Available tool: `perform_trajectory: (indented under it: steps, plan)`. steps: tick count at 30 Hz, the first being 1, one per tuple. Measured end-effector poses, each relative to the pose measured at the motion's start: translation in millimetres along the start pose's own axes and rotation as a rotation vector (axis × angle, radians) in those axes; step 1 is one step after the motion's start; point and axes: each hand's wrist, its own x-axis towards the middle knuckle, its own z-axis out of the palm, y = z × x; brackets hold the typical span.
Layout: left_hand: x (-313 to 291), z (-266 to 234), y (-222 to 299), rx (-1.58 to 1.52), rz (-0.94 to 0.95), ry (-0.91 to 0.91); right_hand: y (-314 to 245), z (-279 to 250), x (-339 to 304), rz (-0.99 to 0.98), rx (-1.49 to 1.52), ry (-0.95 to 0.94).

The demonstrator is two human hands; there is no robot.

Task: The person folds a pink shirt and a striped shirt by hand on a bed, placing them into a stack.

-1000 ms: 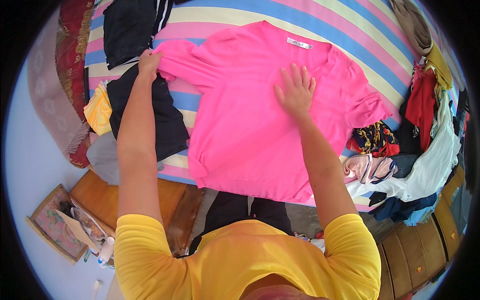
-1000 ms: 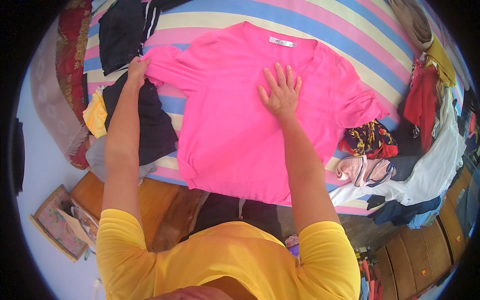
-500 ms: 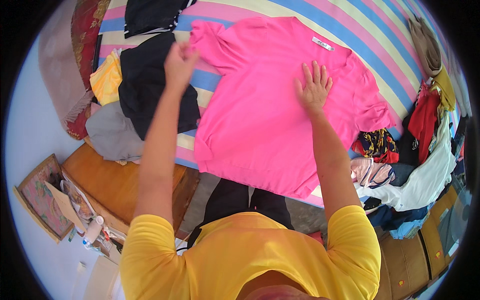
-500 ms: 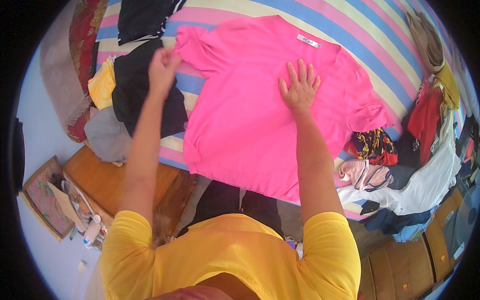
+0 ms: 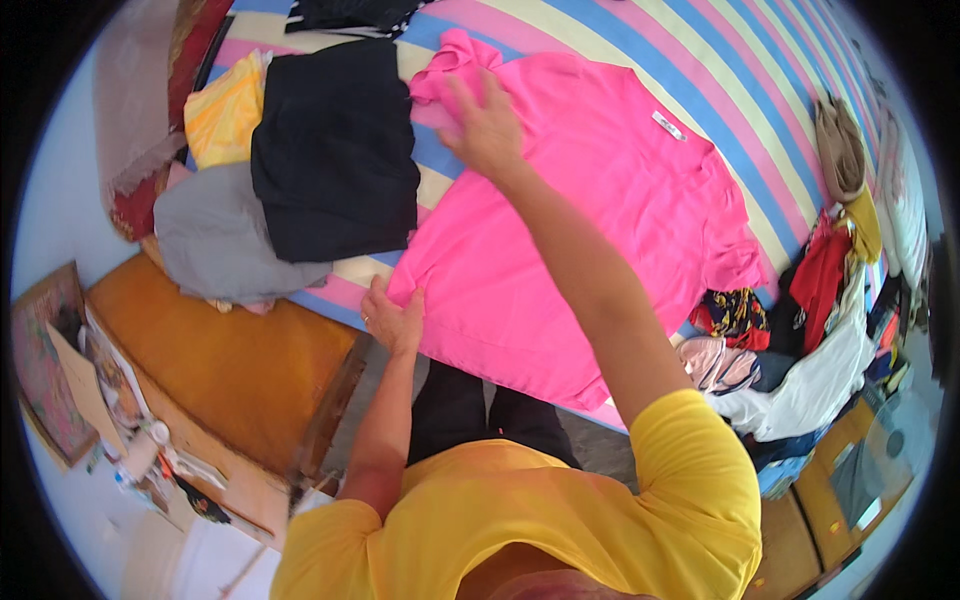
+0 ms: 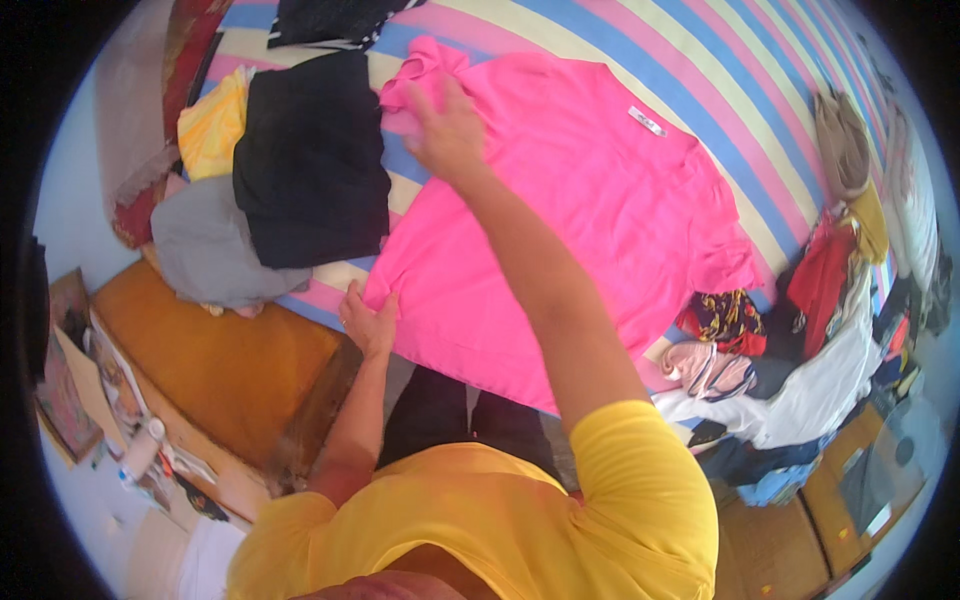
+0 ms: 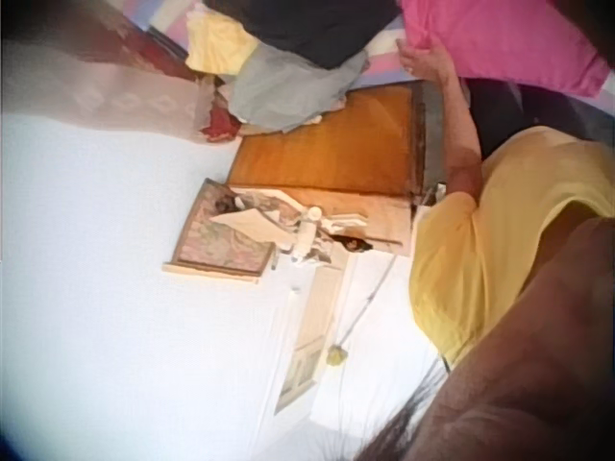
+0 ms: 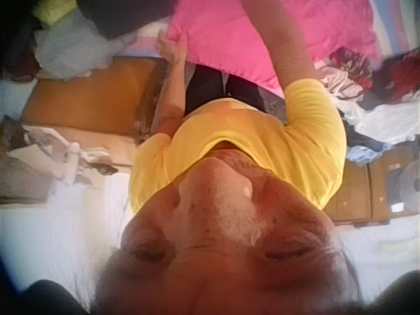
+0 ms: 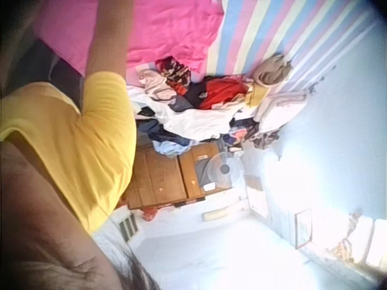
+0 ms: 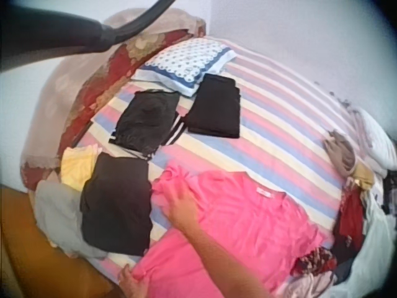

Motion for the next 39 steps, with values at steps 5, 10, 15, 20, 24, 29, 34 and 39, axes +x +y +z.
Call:
perform_trajectory:
  steps: [5, 10, 15, 20, 24, 29, 34, 39]
  plan:
    - [27, 7, -26, -0.035, 0.159, -0.179, 10, 44, 46, 0.227, -0.117, -0.299]
    - [24, -14, -34, -0.217, 0.164, -0.299, 34, -10, 68, 0.652, 0.741, -0.074]
    - [2, -43, -4, -0.16, 0.584, -0.458, 82, -118, 34, 0.791, 1.299, 0.148]
    - [-43, -41, 9, -0.058, 0.915, -0.539, 137, -156, -42, 0.99, 1.393, 0.335]
    - [-67, -11, -5, 0.096, 0.959, -0.856, 168, -150, -96, 1.255, 1.329, 0.435]
    - [-74, 6, -17, 0.137, 1.001, -1.028, 184, -151, -127, 1.3, 1.374, 0.606]
    - [-55, 10, 5, 0.013, 0.687, -1.405, 184, -174, -134, 1.297, 1.425, 0.709]
    - [21, 25, 92, -0.774, -0.208, -1.397, 123, -212, -144, 0.917, 1.103, 0.444]
